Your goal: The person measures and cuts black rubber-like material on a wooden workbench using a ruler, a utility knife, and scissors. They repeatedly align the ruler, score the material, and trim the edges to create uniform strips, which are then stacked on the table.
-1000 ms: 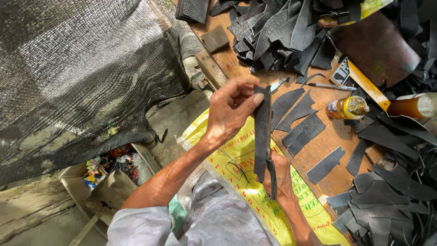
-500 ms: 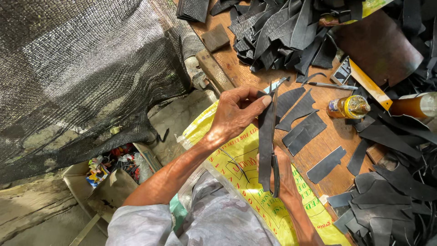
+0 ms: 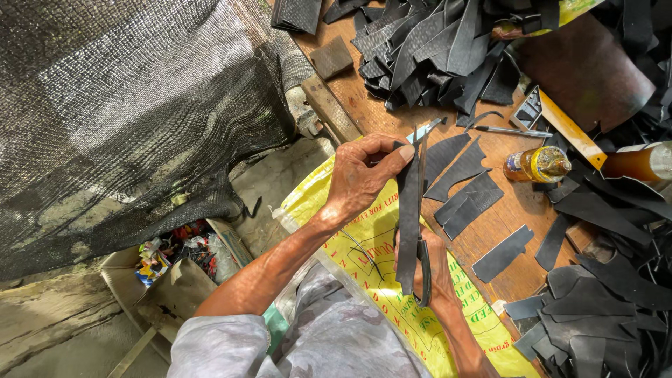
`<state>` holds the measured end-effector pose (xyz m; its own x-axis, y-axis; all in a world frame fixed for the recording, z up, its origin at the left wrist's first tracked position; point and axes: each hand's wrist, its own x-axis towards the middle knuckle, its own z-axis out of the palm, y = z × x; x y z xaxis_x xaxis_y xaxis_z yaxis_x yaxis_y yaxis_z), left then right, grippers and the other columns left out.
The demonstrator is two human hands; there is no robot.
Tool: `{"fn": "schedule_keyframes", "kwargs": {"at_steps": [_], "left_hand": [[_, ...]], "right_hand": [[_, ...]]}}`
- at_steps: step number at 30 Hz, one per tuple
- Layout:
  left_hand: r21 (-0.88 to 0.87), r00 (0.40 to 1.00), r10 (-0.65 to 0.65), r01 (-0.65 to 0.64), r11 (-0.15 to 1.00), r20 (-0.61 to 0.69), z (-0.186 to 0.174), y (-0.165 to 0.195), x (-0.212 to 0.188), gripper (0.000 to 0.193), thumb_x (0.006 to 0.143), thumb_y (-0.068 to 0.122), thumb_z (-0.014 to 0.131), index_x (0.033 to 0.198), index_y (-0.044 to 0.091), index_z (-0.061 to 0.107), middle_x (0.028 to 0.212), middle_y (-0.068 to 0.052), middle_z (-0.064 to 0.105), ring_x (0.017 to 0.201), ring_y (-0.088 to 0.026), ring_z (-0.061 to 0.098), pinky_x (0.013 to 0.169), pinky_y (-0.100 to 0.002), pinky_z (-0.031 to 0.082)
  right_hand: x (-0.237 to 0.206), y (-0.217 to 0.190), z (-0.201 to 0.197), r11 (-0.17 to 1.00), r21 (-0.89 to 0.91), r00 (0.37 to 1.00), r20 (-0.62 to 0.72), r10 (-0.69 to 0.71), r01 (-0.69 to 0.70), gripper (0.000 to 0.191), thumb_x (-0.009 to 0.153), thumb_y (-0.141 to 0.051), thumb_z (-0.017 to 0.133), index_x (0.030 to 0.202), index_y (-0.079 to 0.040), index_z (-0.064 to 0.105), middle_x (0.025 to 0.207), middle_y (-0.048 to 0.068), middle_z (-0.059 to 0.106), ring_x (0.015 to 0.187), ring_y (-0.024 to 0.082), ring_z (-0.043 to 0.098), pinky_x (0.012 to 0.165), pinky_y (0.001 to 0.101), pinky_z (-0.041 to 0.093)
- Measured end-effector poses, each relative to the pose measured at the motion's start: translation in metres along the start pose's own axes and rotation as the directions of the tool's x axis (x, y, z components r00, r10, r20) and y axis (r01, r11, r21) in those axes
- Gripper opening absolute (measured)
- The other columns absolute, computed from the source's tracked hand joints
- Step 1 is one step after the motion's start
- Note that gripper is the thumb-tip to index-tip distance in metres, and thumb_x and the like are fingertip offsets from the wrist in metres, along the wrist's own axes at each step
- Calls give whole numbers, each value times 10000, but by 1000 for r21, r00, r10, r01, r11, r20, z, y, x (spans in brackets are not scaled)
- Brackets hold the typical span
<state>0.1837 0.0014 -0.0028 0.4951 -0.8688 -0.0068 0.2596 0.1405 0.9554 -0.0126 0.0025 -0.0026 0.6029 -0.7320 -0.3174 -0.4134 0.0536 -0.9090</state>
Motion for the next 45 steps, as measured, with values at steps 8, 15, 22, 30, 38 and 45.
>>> {"fn": "schedule_keyframes", "kwargs": {"at_steps": [8,15,22,30,38,45], "left_hand": [[76,1000,11,-12,997,10,0,5,-1,219,949,186,755,1008,-24,770,864,-19,728,741,-57,652,656,-224,563],[61,999,29,-29,998,14,-1,6,-1,216,953,183,750,1000,-27,767,879,-20,729,738,-56,654,643,-225,556],[58,1000,-2,1,998,11,-10,6,2,224,951,194,752,1002,-24,764,847,-30,740,725,-54,649,634,-227,554],[-53,999,-17,18,998,34,-15,5,4,238,960,208,747,1006,-25,754,856,-27,734,753,-68,672,658,-237,582],[10,1000,-23,23,1000,11,-24,8,5,270,948,242,738,1010,-20,758,892,-12,715,767,-68,694,663,-240,610],[41,999,32,-31,999,-17,-36,11,7,263,965,228,747,1004,-32,761,894,-20,708,767,-66,657,666,-237,565]], "right_hand": [[1,9,-5,946,-268,979,-34,-200,184,221,856,-200,622,764,1,612,617,112,585,523,204,603,509,367,450],[1,14,-3,942,-289,976,-78,-202,171,237,865,-195,595,801,33,584,629,139,559,540,238,556,522,411,424],[6,20,0,938,-309,978,-79,-191,159,281,893,-186,579,732,32,505,581,141,511,526,234,499,517,407,399],[8,14,4,911,-332,959,-55,-278,245,300,924,-205,567,736,25,527,582,129,525,505,230,528,504,403,408],[13,16,10,913,-329,963,-37,-268,241,335,909,-215,582,683,21,509,534,104,524,454,169,507,455,359,409],[23,22,18,948,-256,977,-51,-207,188,364,908,-220,566,642,15,485,505,108,502,443,174,473,427,380,391]]}}
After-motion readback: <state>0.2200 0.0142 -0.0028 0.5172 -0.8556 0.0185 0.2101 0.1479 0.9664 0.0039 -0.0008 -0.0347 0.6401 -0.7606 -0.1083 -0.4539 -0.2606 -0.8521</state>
